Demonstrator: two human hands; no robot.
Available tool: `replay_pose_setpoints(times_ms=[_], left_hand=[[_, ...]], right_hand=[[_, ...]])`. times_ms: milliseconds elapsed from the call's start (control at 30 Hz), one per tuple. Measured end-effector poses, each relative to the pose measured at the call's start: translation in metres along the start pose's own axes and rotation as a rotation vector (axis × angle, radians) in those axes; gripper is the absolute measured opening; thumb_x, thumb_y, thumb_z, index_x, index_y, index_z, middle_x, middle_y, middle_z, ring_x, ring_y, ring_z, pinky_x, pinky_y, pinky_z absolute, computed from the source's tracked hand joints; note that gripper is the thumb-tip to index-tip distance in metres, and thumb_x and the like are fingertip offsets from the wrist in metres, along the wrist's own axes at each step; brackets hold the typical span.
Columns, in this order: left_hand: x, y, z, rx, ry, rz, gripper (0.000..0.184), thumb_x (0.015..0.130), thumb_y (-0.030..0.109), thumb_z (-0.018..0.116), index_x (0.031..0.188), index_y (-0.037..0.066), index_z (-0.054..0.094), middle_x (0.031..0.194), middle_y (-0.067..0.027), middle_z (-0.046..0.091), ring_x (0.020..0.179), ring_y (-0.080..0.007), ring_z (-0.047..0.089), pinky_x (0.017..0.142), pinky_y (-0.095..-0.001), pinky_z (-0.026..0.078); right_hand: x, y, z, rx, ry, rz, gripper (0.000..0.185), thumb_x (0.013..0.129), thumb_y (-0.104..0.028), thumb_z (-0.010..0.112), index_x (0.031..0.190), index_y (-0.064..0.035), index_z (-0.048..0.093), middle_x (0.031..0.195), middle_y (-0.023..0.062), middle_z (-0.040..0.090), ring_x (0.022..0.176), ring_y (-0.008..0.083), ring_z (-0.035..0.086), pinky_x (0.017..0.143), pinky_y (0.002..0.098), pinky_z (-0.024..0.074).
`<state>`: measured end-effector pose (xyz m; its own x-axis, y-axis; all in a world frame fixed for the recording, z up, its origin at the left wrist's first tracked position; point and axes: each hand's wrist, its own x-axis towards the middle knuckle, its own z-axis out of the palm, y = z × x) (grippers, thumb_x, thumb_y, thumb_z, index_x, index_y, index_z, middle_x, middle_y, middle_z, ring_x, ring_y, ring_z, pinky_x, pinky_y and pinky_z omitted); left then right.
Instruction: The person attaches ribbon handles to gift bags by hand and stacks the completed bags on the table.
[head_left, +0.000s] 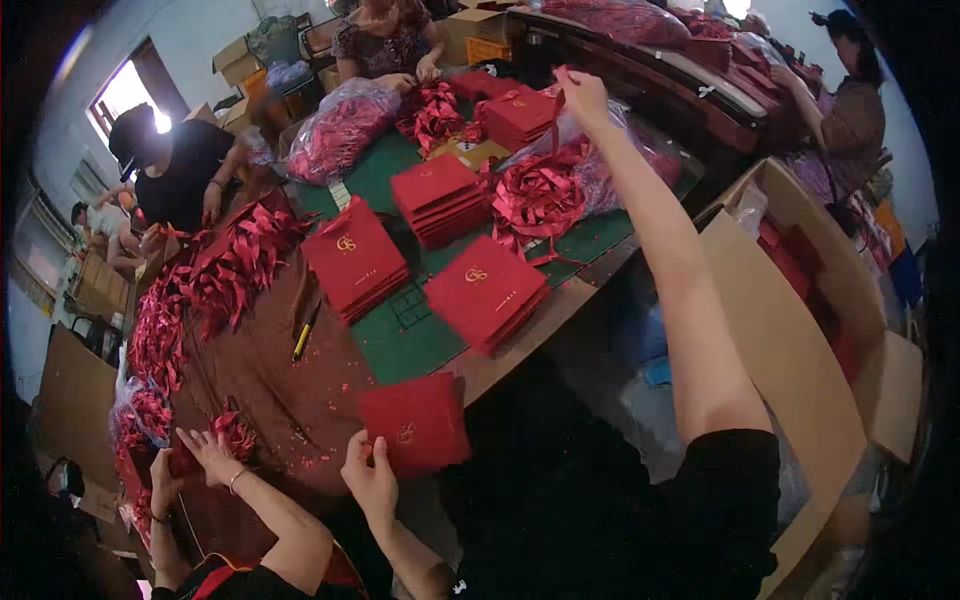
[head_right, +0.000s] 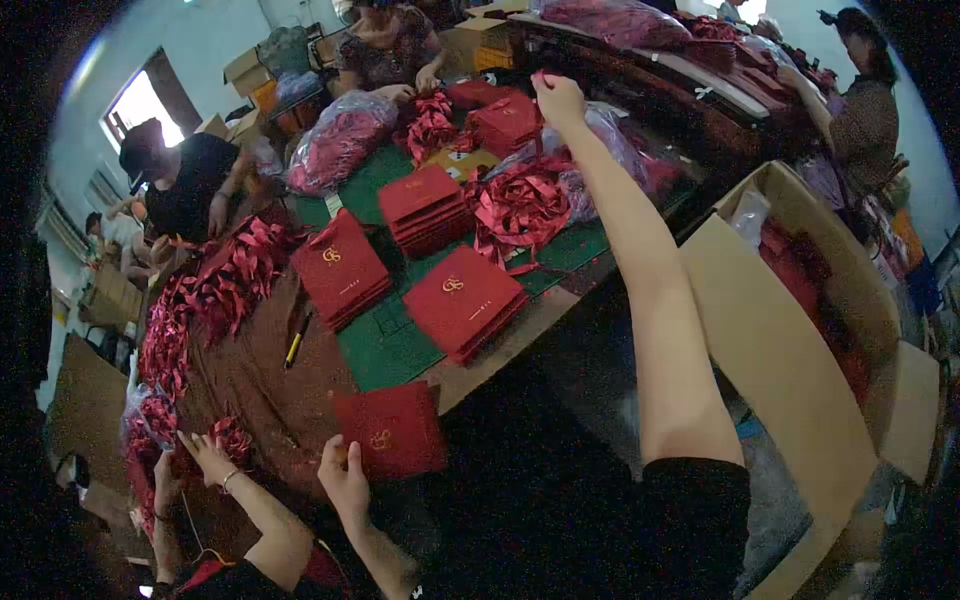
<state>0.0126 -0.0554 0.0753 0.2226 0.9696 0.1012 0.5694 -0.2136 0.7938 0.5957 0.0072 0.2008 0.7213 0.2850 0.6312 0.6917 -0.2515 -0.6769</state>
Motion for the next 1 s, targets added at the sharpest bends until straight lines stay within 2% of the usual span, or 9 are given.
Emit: replay_pose_setpoints(times_ms=[133, 233, 333, 433, 500, 567, 700, 900, 1000], left_hand=[[0.002, -0.031, -0.005, -0.106, 0.035, -0.033, 0.021, 0.092, 0.013, 0.060, 0.104, -0.004, 0.055, 0.071, -0.0018, 0.043, 0.064, -0.0110, 0.039, 0.058, -0.0275, 0.035], [0.002, -0.038, 0.003, -0.315, 0.110, -0.097, 0.022, 0.091, 0.011, 0.060, 0.106, -0.004, 0.055, 0.076, -0.0034, 0.050, 0.069, -0.0126, 0.046, 0.061, -0.0286, 0.039], [0.003, -0.046, 0.015, -0.636, 0.186, -0.159, 0.023, 0.090, 0.009, 0.061, 0.108, -0.004, 0.055, 0.080, -0.0050, 0.057, 0.073, -0.0141, 0.053, 0.065, -0.0298, 0.043], [0.005, -0.012, 0.020, -0.649, 0.172, -0.197, 0.027, 0.090, 0.005, 0.060, 0.114, -0.006, 0.054, 0.086, -0.0011, 0.058, 0.078, -0.0065, 0.052, 0.067, -0.0230, 0.043], [0.010, -0.046, 0.036, -0.660, 0.153, -0.169, 0.025, 0.090, 0.005, 0.060, 0.112, -0.005, 0.055, 0.086, -0.0016, 0.059, 0.076, -0.0070, 0.053, 0.068, -0.0212, 0.043], [0.011, -0.053, 0.040, -0.670, 0.128, -0.217, 0.022, 0.089, 0.003, 0.059, 0.111, -0.002, 0.055, 0.086, -0.0016, 0.059, 0.077, -0.0074, 0.053, 0.070, -0.0209, 0.044], [0.012, -0.030, 0.038, -0.836, 0.067, -0.113, 0.026, 0.089, -0.002, 0.056, 0.115, -0.001, 0.053, 0.102, -0.0080, 0.062, 0.091, -0.0130, 0.059, 0.080, -0.0261, 0.047], [0.026, -0.024, 0.040, -0.862, 0.159, -0.313, 0.034, 0.088, -0.006, 0.055, 0.122, -0.003, 0.053, 0.111, -0.0101, 0.062, 0.101, -0.0156, 0.058, 0.088, -0.0271, 0.047], [0.027, -0.030, 0.045, -0.896, 0.173, -0.258, 0.037, 0.091, -0.003, 0.054, 0.127, -0.007, 0.049, 0.114, -0.0128, 0.061, 0.098, -0.0171, 0.061, 0.084, -0.0287, 0.051]], right_hand=[[0.009, -0.052, -0.052, 0.972, 0.231, -0.011, 0.022, 0.094, -0.017, 0.050, 0.094, -0.0025, 0.067, 0.079, 0.0085, 0.067, 0.072, 0.0165, 0.061, 0.074, 0.0314, 0.0465], [-0.023, -0.099, -0.121, 1.454, 0.081, 0.084, 0.013, 0.096, -0.013, 0.044, 0.087, -0.0068, 0.049, 0.066, 0.0023, 0.043, 0.052, 0.0148, 0.035, 0.058, 0.0304, 0.0380], [-0.096, -0.135, -0.171, 1.569, -0.163, -0.007, 0.021, 0.097, -0.025, 0.050, 0.084, -0.0091, 0.048, 0.063, -0.0025, 0.030, 0.049, 0.0068, 0.023, 0.043, 0.0221, 0.0199], [-0.211, -0.173, -0.180, 1.595, -0.251, 0.160, 0.014, 0.096, -0.022, 0.052, 0.102, -0.0102, 0.056, 0.068, 0.0006, 0.051, 0.044, 0.0040, 0.030, 0.035, 0.0189, 0.0238], [-0.276, -0.186, -0.180, 1.351, -0.906, 0.237, 0.009, 0.097, -0.015, 0.051, 0.100, -0.0067, 0.054, 0.075, 0.0060, 0.060, 0.053, 0.0102, 0.057, 0.041, 0.0220, 0.0420], [-0.311, -0.196, -0.138, 1.321, -1.515, 0.592, 0.017, 0.097, -0.015, 0.050, 0.106, -0.0012, 0.053, 0.073, 0.0079, 0.061, 0.054, 0.0138, 0.058, 0.050, 0.0253, 0.0480], [-0.381, -0.184, -0.020, 1.355, -1.284, 0.981, 0.031, 0.097, -0.012, 0.049, 0.126, 0.0007, 0.050, 0.079, 0.0109, 0.063, 0.057, 0.0138, 0.057, 0.056, 0.0271, 0.0486], [-0.408, -0.162, 0.037, 0.351, -0.488, -0.704, 0.024, 0.079, -0.008, 0.060, 0.103, -0.0042, 0.064, 0.080, 0.0103, 0.058, 0.071, 0.0241, 0.058, 0.059, 0.0319, 0.0498], [-0.416, -0.156, 0.036, 0.220, -0.534, -0.796, 0.019, 0.075, -0.011, 0.063, 0.093, -0.0064, 0.066, 0.084, 0.0073, 0.056, 0.077, 0.0234, 0.055, 0.059, 0.0323, 0.0490]])
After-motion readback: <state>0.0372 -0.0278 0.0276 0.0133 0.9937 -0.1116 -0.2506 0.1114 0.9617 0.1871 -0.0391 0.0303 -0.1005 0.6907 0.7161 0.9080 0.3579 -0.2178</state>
